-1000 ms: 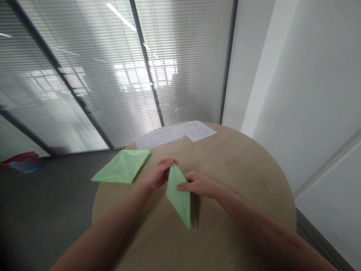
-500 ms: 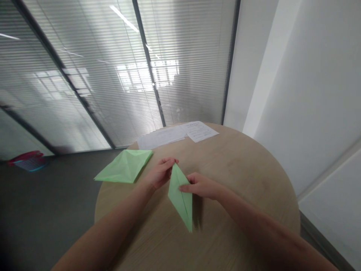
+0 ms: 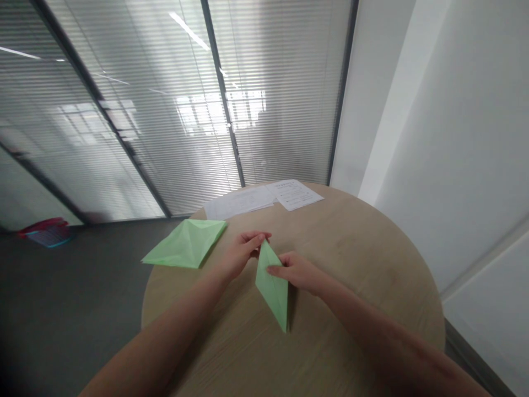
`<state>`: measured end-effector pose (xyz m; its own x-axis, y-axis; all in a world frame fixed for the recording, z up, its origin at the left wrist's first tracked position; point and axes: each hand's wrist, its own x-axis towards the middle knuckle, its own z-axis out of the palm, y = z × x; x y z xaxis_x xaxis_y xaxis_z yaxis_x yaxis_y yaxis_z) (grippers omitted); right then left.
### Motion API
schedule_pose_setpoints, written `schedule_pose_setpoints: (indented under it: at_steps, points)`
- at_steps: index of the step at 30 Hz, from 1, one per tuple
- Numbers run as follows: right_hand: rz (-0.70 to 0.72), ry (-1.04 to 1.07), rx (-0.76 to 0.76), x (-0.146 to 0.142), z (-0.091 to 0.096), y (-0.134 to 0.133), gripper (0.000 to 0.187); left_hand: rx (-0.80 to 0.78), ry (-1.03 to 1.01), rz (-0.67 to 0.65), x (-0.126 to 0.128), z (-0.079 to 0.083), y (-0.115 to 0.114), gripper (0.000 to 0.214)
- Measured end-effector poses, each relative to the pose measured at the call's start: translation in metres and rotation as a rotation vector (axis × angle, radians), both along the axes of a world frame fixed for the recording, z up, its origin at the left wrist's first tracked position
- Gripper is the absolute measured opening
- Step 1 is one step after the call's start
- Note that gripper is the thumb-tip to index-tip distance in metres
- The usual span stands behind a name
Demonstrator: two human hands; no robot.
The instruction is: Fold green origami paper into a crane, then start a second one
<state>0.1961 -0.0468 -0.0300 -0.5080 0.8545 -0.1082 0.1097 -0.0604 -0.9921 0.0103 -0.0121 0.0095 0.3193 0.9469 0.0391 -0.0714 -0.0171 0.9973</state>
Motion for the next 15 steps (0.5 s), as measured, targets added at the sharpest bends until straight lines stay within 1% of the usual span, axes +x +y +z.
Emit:
schedule_pose_setpoints:
  at_steps: [5,10,15]
  points:
    - [-0.005,0.012,-0.017,0.0006,0.0028,-0.0008,0.036,-0.022,0.041,-0.095,-0.0023,-0.0027,0.001,0.041]
    - [0.015,-0.005,-0.01,0.0001,0.0064,-0.0022,0.035,-0.051,0.063,-0.09,-0.0027,-0.0019,0.0008,0.039]
    - [0.035,-0.037,0.024,0.0006,0.0033,-0.0001,0.036,-0.058,0.089,-0.065,-0.002,0.0016,-0.0008,0.038]
